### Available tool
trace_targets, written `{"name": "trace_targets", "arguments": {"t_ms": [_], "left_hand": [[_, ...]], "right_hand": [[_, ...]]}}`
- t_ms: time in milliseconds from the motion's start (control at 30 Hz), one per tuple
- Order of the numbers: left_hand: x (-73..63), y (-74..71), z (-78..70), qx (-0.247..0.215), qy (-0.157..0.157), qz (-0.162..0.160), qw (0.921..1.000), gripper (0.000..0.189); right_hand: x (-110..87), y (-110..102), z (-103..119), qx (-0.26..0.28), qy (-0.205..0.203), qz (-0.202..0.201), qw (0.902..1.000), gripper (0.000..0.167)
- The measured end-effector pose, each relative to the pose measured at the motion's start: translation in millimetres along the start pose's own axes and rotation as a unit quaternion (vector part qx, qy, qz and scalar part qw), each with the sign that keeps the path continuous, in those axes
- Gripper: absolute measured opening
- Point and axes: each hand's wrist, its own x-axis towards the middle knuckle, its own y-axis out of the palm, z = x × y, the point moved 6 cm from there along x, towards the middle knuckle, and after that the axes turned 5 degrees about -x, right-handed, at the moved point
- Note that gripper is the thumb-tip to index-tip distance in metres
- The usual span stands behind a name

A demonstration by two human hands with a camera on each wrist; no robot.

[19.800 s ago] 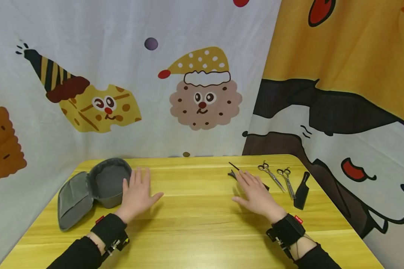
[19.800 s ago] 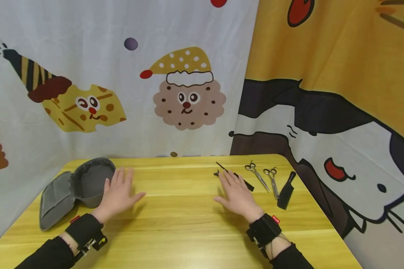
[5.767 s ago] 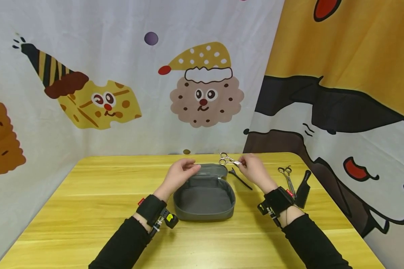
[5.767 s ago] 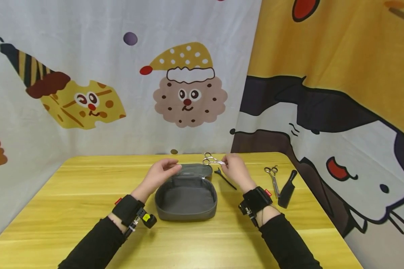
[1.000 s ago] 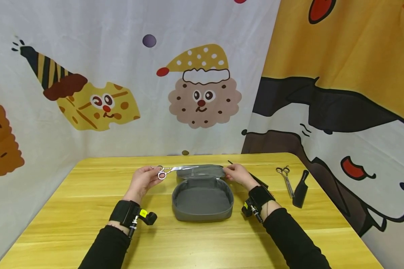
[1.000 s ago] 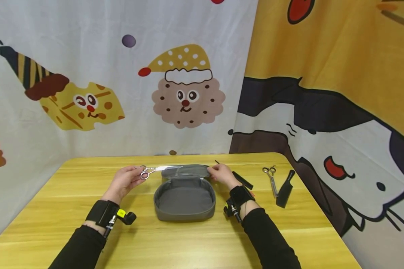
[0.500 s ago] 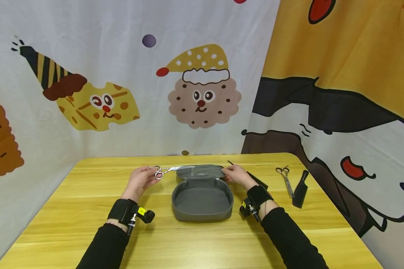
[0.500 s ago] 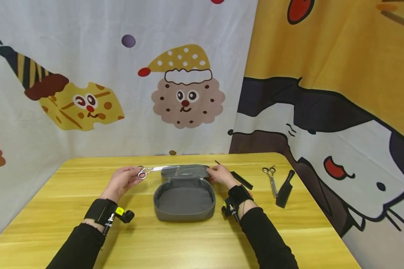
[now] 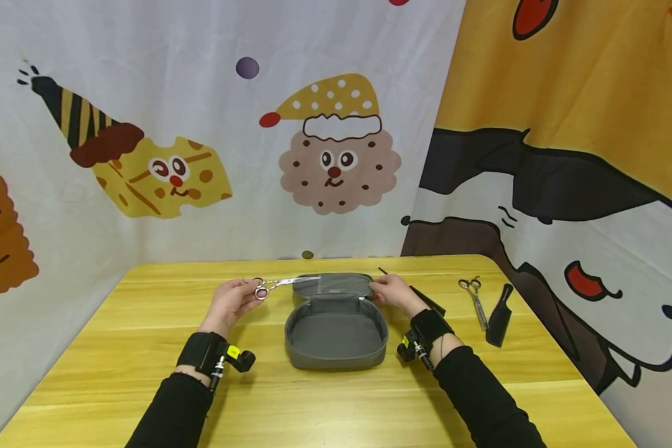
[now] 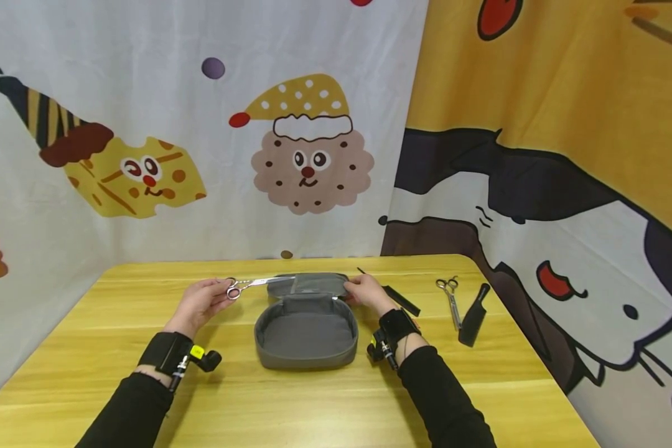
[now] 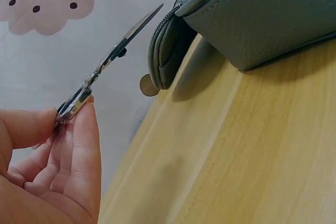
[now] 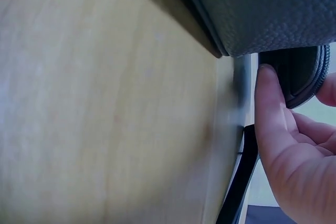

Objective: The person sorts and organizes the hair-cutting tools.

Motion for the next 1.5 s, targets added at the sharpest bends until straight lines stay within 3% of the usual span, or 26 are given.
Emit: {"name": "trace_targets", "arguments": {"t_ms": [300, 567, 767, 967, 1333, 1500], "left_hand": [[0.5, -3.4, -1.4, -0.006, -0.002, 0.002, 1.0, 0.02], [1.5, -5.0, -5.7, 0.0, 0.003, 0.003, 1.0, 0.022], [2.0, -4.8, -7.0, -0.01, 0.004, -0.006, 0.9999, 0.011], [1.3, -5.0, -9.2, -0.007, 0.004, -0.013, 0.9999, 0.014], [1.5, -3.1, -14.8, -0.008, 0.012, -0.021, 0.9997, 0.02], [2.1, -0.2, -16.2, -0.019, 0.016, -0.02, 0.9995, 0.015]], "right_hand": [[-1.4, -3.1, 1.8, 0.009, -0.029, -0.026, 0.9992, 0.039], [-3.6, -3.2, 4.6, 0.083, -0.033, -0.037, 0.9953, 0.053], [-2.3, -4.1, 5.0, 0.105, -0.032, -0.05, 0.9927, 0.051], [-1.4, -6.1, 5.9, 0.131, -0.043, -0.064, 0.9884, 0.048], [-2.3, -9.2, 8.9, 0.132, -0.061, -0.092, 0.9851, 0.04], [-4.7, -10.3, 12.7, 0.122, -0.08, -0.105, 0.9837, 0.039]]}}
